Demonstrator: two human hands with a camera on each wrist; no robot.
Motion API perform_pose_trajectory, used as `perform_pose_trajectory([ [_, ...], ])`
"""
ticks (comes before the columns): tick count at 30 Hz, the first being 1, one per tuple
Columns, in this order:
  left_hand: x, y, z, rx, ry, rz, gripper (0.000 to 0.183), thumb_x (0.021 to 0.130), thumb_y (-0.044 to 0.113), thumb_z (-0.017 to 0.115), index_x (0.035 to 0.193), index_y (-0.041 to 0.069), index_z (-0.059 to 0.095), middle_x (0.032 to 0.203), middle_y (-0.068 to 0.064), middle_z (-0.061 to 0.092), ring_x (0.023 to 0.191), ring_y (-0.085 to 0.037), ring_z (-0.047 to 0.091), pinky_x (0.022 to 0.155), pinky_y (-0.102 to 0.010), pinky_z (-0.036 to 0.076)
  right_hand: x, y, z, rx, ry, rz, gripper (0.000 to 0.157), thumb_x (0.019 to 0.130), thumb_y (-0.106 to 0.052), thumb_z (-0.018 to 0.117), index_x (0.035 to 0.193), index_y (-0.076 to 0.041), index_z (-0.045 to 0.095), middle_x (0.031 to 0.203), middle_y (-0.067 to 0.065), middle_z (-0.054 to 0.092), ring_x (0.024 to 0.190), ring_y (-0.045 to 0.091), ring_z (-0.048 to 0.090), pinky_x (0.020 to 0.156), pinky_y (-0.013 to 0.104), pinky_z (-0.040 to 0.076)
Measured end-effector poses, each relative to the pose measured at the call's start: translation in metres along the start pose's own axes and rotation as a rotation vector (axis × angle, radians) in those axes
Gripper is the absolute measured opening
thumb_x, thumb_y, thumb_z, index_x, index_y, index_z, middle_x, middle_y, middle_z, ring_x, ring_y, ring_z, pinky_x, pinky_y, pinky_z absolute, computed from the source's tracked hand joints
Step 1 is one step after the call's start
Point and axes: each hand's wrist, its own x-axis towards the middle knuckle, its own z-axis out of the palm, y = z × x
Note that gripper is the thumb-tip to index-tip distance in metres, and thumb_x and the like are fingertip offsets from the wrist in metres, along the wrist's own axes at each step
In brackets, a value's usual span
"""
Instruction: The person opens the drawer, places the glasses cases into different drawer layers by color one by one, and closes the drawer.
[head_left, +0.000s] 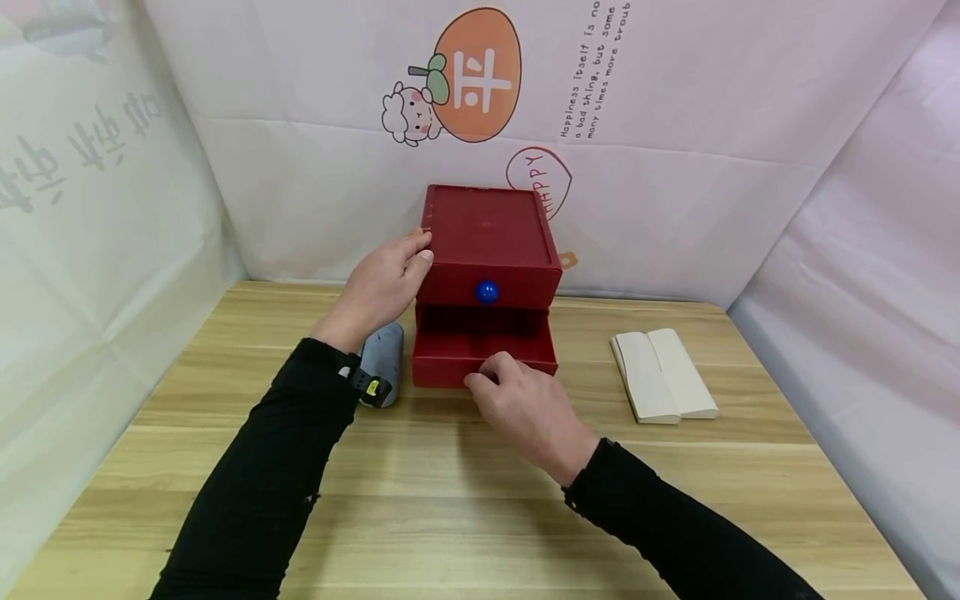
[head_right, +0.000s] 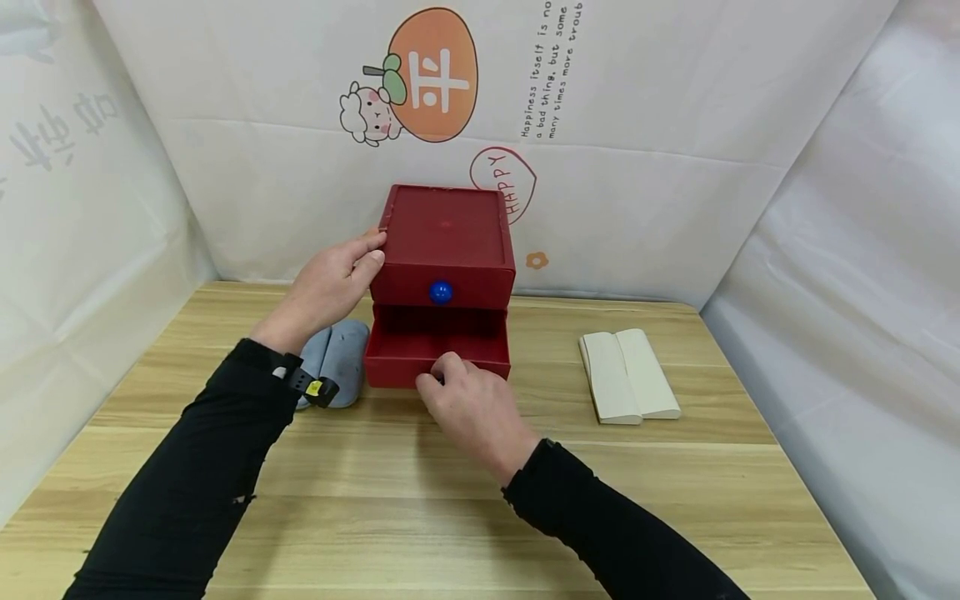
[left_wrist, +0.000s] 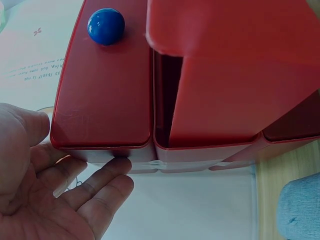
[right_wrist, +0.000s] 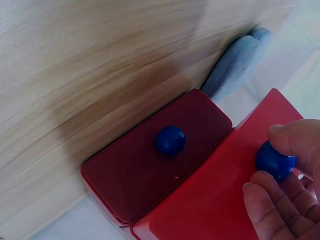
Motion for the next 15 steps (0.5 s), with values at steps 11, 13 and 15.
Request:
perform_pose_trajectory([
  [11, -0.0007, 0.0008, -0.0002, -0.002, -0.003, -0.008, 0.059, 0.104, 0.044, 0.032, 0.153, 0.011, 0.036, 0.160, -0.003, 0.030, 0.144, -0.014, 0.026, 0.117, -0.039, 0.027, -0.0062, -0.0076, -0.0042, 0.012, 0.025, -0.024, 0.032, 0.083, -0.020, 0.076, 0.112, -0.009, 0.070, 0.101, 0.012, 0.062, 0.084, 0.020, 0.063, 0.067, 0.034, 0.059],
  [13, -0.0006, 0.0008, -0.0003, 0.000, -0.004, -0.008, 0.059, 0.104, 0.044, 0.032, 0.152, 0.011, 0.036, 0.160, -0.003, 0.030, 0.144, -0.014, 0.026, 0.117, -0.039, 0.027, -0.0072, -0.0083, -0.0041, 0.013, 0.029, -0.025, 0.032, 0.083, -0.020, 0.076, 0.112, -0.009, 0.070, 0.101, 0.012, 0.062, 0.083, 0.020, 0.063, 0.068, 0.034, 0.059],
  [15, -0.0003, 0.0008, -0.0002, 0.002, -0.001, -0.002, 0.058, 0.104, 0.043, 0.033, 0.152, 0.010, 0.037, 0.159, -0.004, 0.031, 0.144, -0.014, 0.026, 0.117, -0.039, 0.026, -0.0082, -0.0089, -0.0045, 0.020, 0.026, -0.024, 0.032, 0.083, -0.019, 0.075, 0.113, -0.009, 0.070, 0.101, 0.012, 0.062, 0.083, 0.020, 0.063, 0.067, 0.034, 0.059],
])
